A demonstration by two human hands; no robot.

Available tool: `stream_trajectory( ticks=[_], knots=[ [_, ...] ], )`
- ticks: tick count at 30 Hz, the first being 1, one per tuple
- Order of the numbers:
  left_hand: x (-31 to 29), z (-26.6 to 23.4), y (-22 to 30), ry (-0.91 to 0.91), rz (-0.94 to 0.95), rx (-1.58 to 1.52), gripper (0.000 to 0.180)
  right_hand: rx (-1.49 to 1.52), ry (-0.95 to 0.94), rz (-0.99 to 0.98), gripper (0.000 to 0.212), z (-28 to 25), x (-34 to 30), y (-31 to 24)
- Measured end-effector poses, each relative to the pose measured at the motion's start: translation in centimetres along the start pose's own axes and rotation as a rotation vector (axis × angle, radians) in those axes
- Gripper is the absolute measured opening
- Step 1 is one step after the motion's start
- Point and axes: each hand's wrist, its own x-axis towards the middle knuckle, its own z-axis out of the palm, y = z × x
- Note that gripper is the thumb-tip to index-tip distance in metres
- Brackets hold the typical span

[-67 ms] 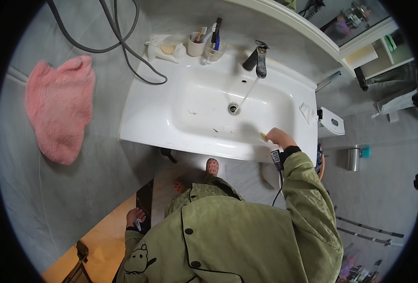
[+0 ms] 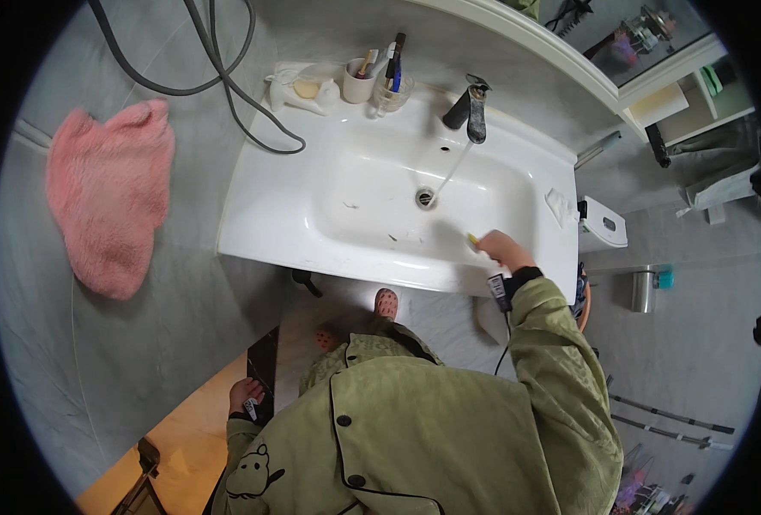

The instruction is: The person retrieves a yellow brush from a drawer, scrubs the sink basin and faucet area, rinses the brush under running water, and wipes the sink with a tissue. The person then washes their hands under the tap.

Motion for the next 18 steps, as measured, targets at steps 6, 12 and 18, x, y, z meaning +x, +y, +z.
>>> stream_trajectory(
  ticks=[6,12,18],
  knots=[
    [0.3,0.8,-0.6,0.003,-0.007,0.038,0.037,0.162,0.278,-0.714,0.032,5.9,-1.5,-18.3],
    [1.0,1.1,-0.4,-0.052,-0.05,-0.015,0.028,0.039,0.266,-0.588,0.024,8.5,-2.9,-22.5],
    [2.6,0.4,0.2,-0.033,-0.033,0.001,0.031,-0.167,0.261,-0.292,0.026,7.0,2.8,-0.7]
  ],
)
